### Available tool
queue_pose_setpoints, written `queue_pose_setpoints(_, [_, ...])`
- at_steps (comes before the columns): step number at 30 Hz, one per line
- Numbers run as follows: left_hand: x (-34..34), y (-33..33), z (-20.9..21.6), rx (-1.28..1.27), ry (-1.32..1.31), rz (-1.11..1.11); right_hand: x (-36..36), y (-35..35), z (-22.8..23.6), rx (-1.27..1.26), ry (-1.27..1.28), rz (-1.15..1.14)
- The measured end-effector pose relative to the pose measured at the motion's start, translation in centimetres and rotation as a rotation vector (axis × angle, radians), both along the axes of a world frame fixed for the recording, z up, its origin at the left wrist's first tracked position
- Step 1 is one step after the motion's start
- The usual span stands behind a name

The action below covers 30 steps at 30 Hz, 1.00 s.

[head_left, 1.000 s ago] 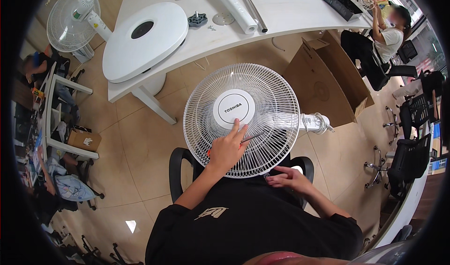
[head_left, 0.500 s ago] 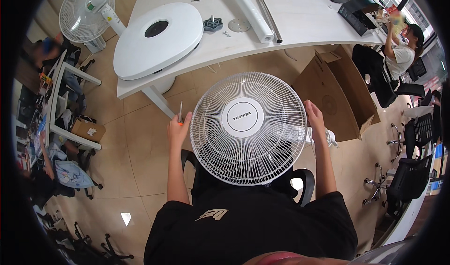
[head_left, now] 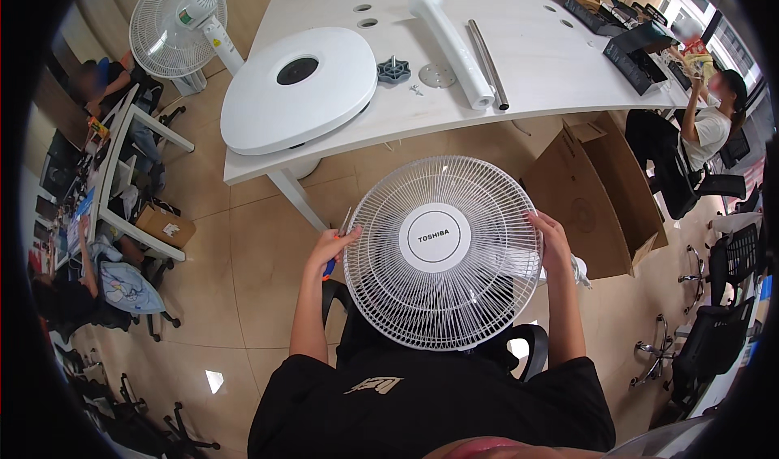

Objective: The person disassembles a fan by removing the front grille, fan blade, and rear grille, then unscrews the motor housing using a screwdriver.

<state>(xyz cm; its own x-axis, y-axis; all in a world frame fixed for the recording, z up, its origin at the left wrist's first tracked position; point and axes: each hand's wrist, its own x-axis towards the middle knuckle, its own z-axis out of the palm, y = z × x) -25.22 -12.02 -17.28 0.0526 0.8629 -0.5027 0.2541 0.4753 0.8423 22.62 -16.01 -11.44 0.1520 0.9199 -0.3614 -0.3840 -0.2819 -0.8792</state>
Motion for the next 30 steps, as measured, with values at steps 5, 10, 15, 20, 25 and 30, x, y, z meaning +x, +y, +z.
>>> queue_pose_setpoints(5, [-0.7, -0.1, -0.3, -0.059, 0.023, -0.041, 1.8, 0.3, -1.1, -0.049, 0.157, 0.026])
queue_pose_setpoints(10, [-0.6, -0.3, 0.2, -0.063, 0.030, -0.042, 2.4, 0.7, -1.8, -0.102, 0.324, 0.052])
queue_pose_setpoints(15, [-1.3, -0.2, 0.3, -0.077, 0.018, -0.110, 2.3, 0.6, -1.5, -0.098, 0.377, 0.067])
queue_pose_setpoints(20, [-1.9, 0.2, 0.3, -0.097, -0.050, -0.157, 2.8, 0.7, -2.1, -0.097, 0.421, 0.061])
queue_pose_setpoints(25, [-3.2, -0.1, -1.6, -0.107, -0.171, -0.204, 3.4, 1.1, -3.4, -0.173, 0.409, 0.010])
queue_pose_setpoints(30, [-3.3, -1.1, -2.6, -0.128, -0.354, -0.201, 3.6, 1.3, -2.9, -0.187, 0.388, 0.040])
